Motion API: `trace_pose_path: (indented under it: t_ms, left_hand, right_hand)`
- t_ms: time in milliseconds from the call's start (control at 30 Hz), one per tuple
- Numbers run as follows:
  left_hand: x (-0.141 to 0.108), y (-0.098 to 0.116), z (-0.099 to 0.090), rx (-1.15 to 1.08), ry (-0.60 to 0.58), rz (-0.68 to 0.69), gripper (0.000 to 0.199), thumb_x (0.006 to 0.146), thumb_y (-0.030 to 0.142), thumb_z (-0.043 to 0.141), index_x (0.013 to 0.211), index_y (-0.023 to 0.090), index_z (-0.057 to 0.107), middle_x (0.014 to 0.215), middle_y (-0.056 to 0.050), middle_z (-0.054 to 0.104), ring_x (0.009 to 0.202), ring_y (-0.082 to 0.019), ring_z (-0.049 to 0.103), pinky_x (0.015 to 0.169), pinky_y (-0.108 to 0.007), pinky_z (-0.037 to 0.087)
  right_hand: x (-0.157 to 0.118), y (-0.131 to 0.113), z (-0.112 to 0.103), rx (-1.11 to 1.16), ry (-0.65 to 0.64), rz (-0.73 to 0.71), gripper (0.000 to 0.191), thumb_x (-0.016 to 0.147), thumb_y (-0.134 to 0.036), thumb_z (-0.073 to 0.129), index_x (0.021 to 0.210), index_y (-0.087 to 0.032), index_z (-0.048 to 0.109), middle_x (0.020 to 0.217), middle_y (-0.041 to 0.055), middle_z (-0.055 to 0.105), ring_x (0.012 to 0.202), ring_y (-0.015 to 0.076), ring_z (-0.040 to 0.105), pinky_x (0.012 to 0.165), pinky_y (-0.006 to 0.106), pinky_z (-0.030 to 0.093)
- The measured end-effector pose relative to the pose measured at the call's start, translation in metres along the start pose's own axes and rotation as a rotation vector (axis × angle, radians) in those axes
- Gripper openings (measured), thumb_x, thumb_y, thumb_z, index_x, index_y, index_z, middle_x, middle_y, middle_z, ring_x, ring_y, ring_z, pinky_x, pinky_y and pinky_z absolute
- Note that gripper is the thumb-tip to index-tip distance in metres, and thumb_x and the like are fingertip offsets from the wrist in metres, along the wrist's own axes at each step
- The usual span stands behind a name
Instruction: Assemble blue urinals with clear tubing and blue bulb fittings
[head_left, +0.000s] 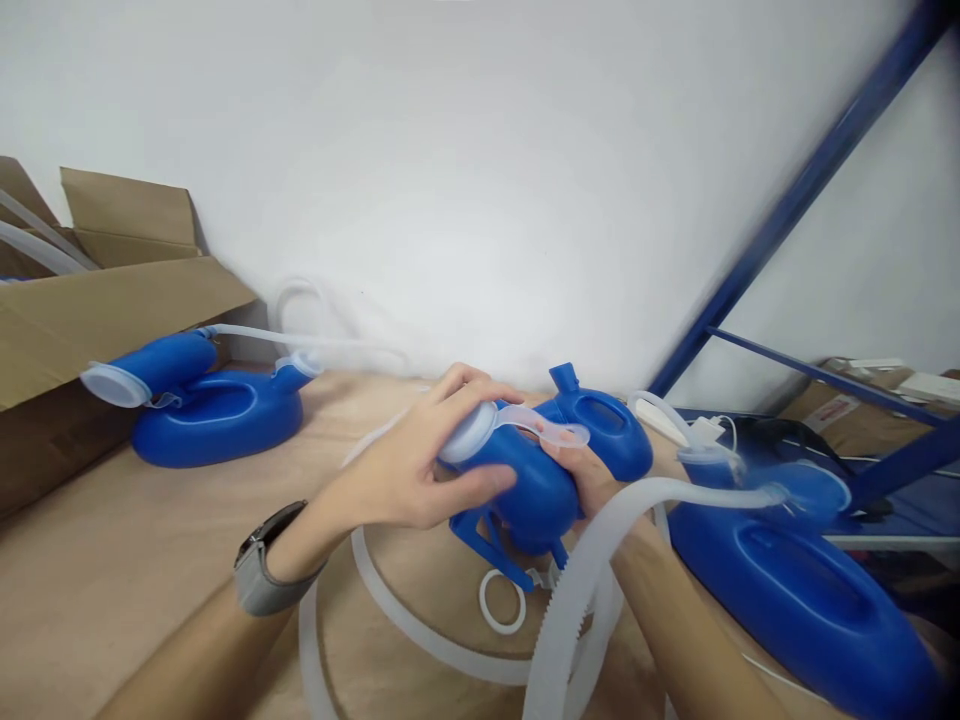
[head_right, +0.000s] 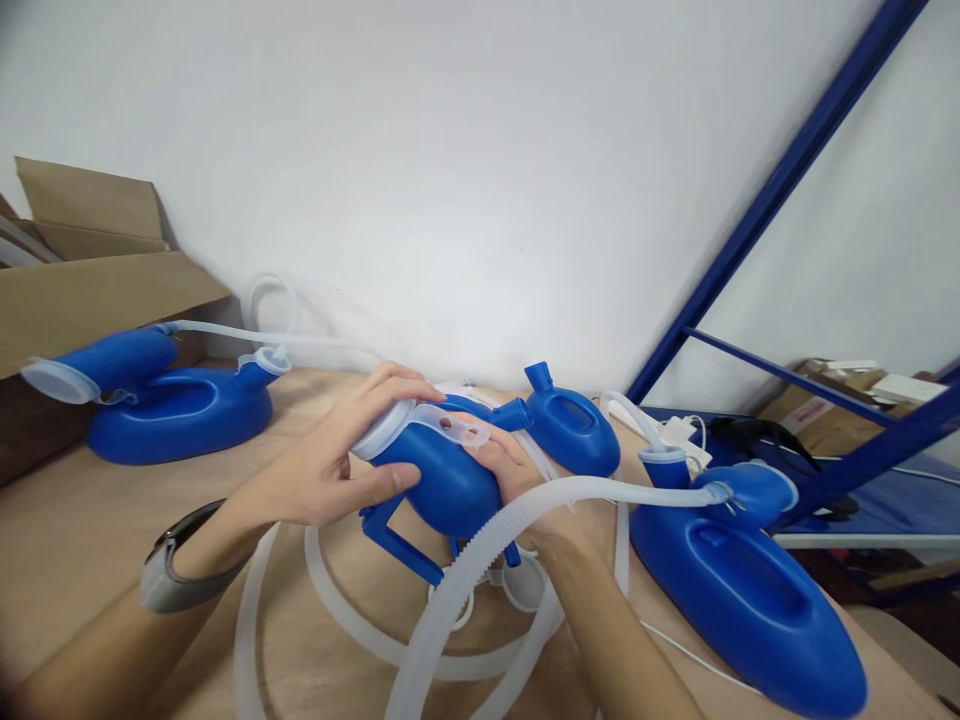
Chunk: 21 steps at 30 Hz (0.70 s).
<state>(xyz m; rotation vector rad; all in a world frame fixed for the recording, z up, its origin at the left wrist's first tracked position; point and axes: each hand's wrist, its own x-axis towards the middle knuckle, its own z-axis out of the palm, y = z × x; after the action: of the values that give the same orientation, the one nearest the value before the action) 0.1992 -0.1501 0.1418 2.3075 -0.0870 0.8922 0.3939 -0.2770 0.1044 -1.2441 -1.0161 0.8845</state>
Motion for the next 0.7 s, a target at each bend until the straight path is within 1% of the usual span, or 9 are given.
trace_pose_path:
  t_ms: [67,133,233,300,367,467,533,600,700]
  left_hand:
    - [0.002,-0.002,0.008,-0.046,0.105,-0.07,0.045,0.088,0.041,0.077,0.127,0.023,0.062,0.122,-0.007,0.066,0.112,-0.026,0.063,0.102,-0.039,0.051]
    - [0.005,-0.006,0.015,-0.115,0.239,-0.178,0.041,0.087,0.043,0.079,0.119,0.023,0.062,0.113,-0.004,0.069,0.102,-0.023,0.065,0.095,-0.035,0.052]
    - [0.009,-0.012,0.02,-0.25,0.487,-0.361,0.032,0.09,0.046,0.074,0.11,0.024,0.062,0.105,0.0,0.067,0.09,-0.017,0.063,0.08,-0.028,0.051]
    - [0.011,-0.015,0.022,-0.352,0.594,-0.492,0.028,0.092,0.048,0.071,0.105,0.025,0.062,0.1,0.002,0.065,0.081,-0.013,0.059,0.069,-0.023,0.047]
    - [0.012,-0.016,0.024,-0.473,0.623,-0.589,0.029,0.092,0.051,0.071,0.1,0.025,0.062,0.093,0.003,0.063,0.076,-0.011,0.056,0.063,-0.02,0.045]
    - [0.012,-0.014,0.03,-0.637,0.575,-0.694,0.035,0.088,0.055,0.073,0.093,0.023,0.061,0.083,0.003,0.06,0.071,-0.012,0.057,0.056,-0.02,0.045]
    - [0.012,-0.011,0.034,-0.69,0.446,-0.777,0.039,0.087,0.059,0.07,0.092,0.022,0.062,0.078,0.001,0.06,0.066,-0.014,0.059,0.049,-0.022,0.045]
    - [0.013,-0.007,0.036,-0.71,0.332,-0.812,0.042,0.088,0.063,0.067,0.092,0.021,0.064,0.079,-0.001,0.063,0.064,-0.015,0.062,0.046,-0.023,0.046]
    - [0.013,-0.001,0.036,-0.791,0.343,-0.816,0.047,0.093,0.067,0.06,0.095,0.02,0.067,0.089,-0.007,0.07,0.071,-0.019,0.067,0.051,-0.027,0.055]
  right_hand:
    - [0.0,-0.004,0.009,0.094,0.029,0.038,0.047,0.079,-0.066,0.079,0.11,-0.03,0.082,0.121,0.0028,0.08,0.122,0.034,0.071,0.109,0.049,0.055]
    - [0.001,-0.007,0.016,0.183,0.034,0.041,0.049,0.083,-0.069,0.073,0.109,-0.027,0.079,0.121,0.0051,0.08,0.122,0.0336,0.071,0.106,0.048,0.058]
    - [0.004,-0.001,0.021,0.163,0.135,-0.135,0.05,0.09,-0.069,0.065,0.117,-0.027,0.071,0.132,0.0089,0.074,0.123,0.0332,0.07,0.097,0.049,0.063]
    - [0.006,0.008,0.021,-0.058,0.232,-0.391,0.052,0.091,-0.06,0.071,0.134,-0.032,0.061,0.148,0.01,0.063,0.128,0.0326,0.067,0.095,0.049,0.064]
    - [0.008,0.016,0.017,-0.435,0.268,-0.675,0.062,0.088,-0.05,0.079,0.144,-0.037,0.054,0.158,0.0093,0.053,0.138,0.033,0.06,0.102,0.052,0.06]
    - [0.007,0.017,0.008,-0.919,0.301,-0.933,0.058,0.086,-0.047,0.083,0.139,-0.036,0.061,0.149,0.0103,0.061,0.134,0.0336,0.062,0.11,0.054,0.055]
    - [0.003,0.009,0.003,-1.06,0.343,-0.946,0.057,0.082,-0.052,0.085,0.132,-0.031,0.067,0.13,0.0108,0.073,0.114,0.0322,0.072,0.1,0.05,0.06]
    - [-0.002,-0.001,0.0,-1.075,0.327,-0.835,0.06,0.077,-0.057,0.086,0.127,-0.027,0.07,0.115,0.0107,0.078,0.098,0.0313,0.076,0.09,0.047,0.063]
    - [-0.006,-0.012,0.003,-0.863,0.28,-0.561,0.059,0.075,-0.061,0.083,0.122,-0.027,0.072,0.115,0.0101,0.078,0.103,0.0337,0.075,0.094,0.05,0.061]
